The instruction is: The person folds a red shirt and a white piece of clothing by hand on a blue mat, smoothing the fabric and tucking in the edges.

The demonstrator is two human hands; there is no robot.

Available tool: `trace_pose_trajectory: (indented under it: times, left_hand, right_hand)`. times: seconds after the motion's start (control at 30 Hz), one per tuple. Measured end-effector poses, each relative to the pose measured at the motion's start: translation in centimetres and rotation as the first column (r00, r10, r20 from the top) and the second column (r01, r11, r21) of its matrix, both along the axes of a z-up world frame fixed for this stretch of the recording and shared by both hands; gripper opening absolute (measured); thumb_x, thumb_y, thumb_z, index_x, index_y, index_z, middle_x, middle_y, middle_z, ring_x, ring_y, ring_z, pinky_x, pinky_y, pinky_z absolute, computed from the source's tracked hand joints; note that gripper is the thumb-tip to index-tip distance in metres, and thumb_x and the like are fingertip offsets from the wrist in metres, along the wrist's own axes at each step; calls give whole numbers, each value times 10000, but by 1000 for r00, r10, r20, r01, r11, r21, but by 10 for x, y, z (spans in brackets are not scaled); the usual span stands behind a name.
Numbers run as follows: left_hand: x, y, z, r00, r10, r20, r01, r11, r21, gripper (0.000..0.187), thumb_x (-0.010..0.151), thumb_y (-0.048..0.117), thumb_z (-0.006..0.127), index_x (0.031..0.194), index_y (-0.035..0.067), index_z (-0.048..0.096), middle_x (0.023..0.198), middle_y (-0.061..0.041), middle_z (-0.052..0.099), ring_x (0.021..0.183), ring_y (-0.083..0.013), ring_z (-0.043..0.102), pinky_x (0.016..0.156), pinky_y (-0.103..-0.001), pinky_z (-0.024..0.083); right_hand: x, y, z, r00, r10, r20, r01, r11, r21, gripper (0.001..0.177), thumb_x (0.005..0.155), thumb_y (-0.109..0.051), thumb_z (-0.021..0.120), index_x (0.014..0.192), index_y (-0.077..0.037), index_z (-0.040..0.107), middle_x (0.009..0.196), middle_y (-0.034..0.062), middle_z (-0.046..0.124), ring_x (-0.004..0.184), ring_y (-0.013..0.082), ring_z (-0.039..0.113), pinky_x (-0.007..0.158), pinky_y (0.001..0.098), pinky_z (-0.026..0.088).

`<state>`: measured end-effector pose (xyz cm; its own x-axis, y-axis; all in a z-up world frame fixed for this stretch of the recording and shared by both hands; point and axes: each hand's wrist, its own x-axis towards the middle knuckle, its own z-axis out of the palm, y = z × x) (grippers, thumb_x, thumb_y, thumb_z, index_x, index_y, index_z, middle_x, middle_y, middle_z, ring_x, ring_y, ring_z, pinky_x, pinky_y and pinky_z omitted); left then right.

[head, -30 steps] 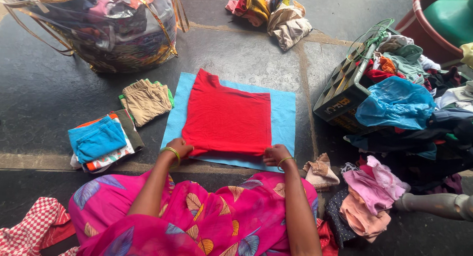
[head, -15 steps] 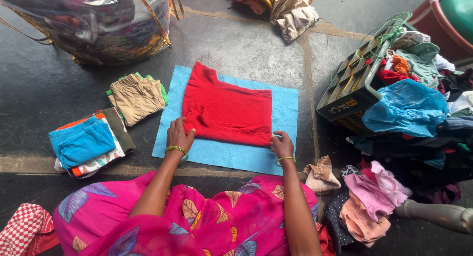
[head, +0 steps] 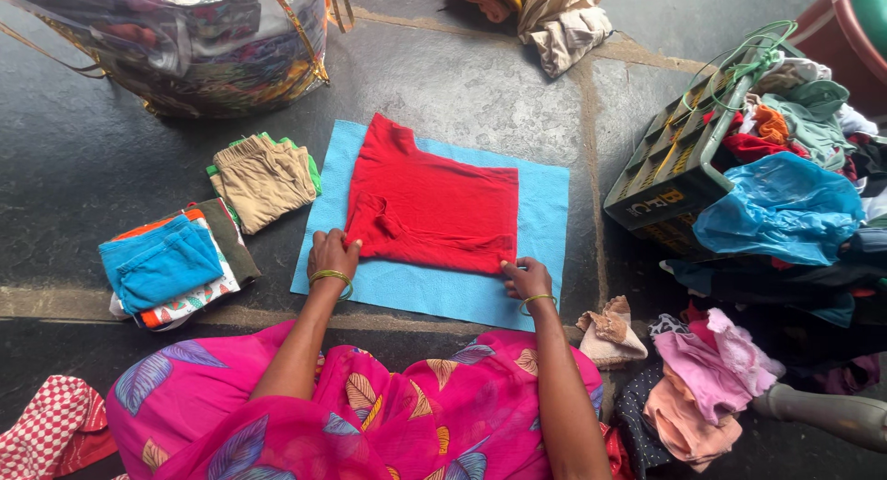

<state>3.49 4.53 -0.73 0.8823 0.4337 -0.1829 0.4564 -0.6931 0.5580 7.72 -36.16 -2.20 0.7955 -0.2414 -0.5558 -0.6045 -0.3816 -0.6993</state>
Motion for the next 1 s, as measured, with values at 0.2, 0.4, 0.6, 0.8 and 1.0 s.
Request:
trace_pose_trajectory:
  times: [0.2, 0.4, 0.6, 0.8, 1.0]
  left_hand:
    - [9, 8, -20, 964, -30, 264, 57, 994, -97, 341, 945, 363, 710, 1031, 37, 663, 986, -183, 693, 963, -382, 678, 889, -489, 519]
    - [-7, 20, -10, 973, -136, -188, 117, 987, -109, 383, 866, 415, 733, 1065, 94, 666, 1087, -208, 734, 1075, -395, 677, 937, -471, 524]
    - [-26, 37, -31, 841, -340, -420, 349, 935, -57, 506, 723, 374, 768, 1134, 82, 720, 1228, -204, 707, 1181, -370, 666, 1017, -439, 529]
    - [-27, 25, -12, 835, -348, -427, 376, 926, -22, 734, 767, 576, 807, 1226, 27, 648, 1283, -229, 657, 1233, -374, 613, 1042, -453, 485]
    - [-24, 5, 15, 935, -271, -228, 283, 959, 19, 543, 883, 519, 722, 1151, 49, 696, 1196, -220, 714, 1179, -394, 642, 1005, -489, 511]
  right_hand:
    - [7, -13, -5, 993, -110, -44, 118, 963, 241, 261, 874, -281, 774, 998, -72, 678, 951, 65, 745, 710, 166, 712, 509, 287, 545]
    - [-3, -26, 0, 996, -9, -93, 29, 976, 215, 243, 861, -267, 773, 956, -59, 692, 904, 53, 743, 655, 137, 680, 503, 295, 523]
    - [-21, -39, -7, 914, 275, -299, -256, 961, 102, 282, 788, -234, 809, 910, 8, 730, 775, 101, 696, 603, 184, 659, 475, 316, 503]
    - [-22, -20, 23, 903, 327, -279, -416, 829, -374, 371, 805, -358, 830, 967, -31, 764, 771, 127, 739, 642, 216, 689, 613, 349, 537]
    - [-21, 5, 36, 787, 507, 351, -288, 806, -518, 377, 748, -210, 770, 1104, -124, 682, 1037, 154, 680, 877, 347, 670, 819, 476, 537]
